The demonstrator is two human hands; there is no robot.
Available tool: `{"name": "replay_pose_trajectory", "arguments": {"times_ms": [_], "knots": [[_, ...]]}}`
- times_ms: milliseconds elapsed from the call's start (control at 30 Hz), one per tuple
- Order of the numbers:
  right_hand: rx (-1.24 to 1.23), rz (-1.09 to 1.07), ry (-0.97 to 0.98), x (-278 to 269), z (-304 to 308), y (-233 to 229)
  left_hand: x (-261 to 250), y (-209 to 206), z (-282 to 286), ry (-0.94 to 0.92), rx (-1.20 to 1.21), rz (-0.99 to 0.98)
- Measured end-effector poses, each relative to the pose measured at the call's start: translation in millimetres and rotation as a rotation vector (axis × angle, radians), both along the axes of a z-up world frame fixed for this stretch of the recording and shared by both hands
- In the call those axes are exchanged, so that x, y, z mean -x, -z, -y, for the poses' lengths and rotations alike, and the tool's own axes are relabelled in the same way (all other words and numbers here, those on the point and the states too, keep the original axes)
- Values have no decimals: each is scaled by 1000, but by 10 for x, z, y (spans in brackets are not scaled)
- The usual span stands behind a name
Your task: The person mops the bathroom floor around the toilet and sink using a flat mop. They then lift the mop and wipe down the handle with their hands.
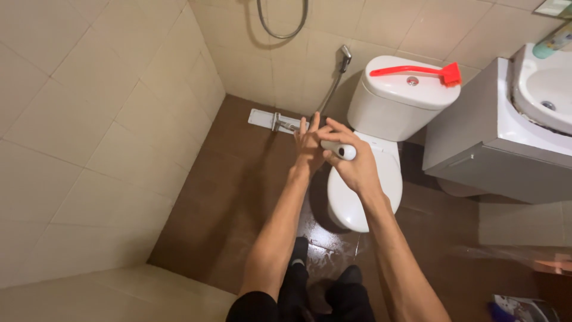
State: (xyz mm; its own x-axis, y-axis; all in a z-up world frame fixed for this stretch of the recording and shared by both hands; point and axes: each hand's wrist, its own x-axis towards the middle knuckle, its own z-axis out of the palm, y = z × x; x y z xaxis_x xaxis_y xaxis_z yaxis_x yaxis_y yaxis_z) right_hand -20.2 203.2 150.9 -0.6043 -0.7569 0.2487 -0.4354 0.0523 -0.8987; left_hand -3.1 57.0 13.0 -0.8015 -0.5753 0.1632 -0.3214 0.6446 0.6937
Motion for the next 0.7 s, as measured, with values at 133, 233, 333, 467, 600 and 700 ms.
{"name": "replay_pose_trajectory", "arguments": {"times_ms": [133, 233, 333, 467, 600, 700], "knots": [[4, 11, -24, 18, -18, 142, 47, 163, 0, -3, -42, 68], [-19, 17, -11, -9, -45, 140, 58, 282, -8, -7, -76, 61], [-23, 27, 11, 5, -31, 245, 95, 345, 16, -10, -93, 97], [-17, 67, 56, 18, 14, 352, 185, 276, 91, -19, -132, 208], [-32, 57, 43, 29, 42, 402, 183, 475, 126, -36, -162, 173], [-83, 65, 18, 19, 79, 464, 113, 504, 146, -61, -128, 135]]}}
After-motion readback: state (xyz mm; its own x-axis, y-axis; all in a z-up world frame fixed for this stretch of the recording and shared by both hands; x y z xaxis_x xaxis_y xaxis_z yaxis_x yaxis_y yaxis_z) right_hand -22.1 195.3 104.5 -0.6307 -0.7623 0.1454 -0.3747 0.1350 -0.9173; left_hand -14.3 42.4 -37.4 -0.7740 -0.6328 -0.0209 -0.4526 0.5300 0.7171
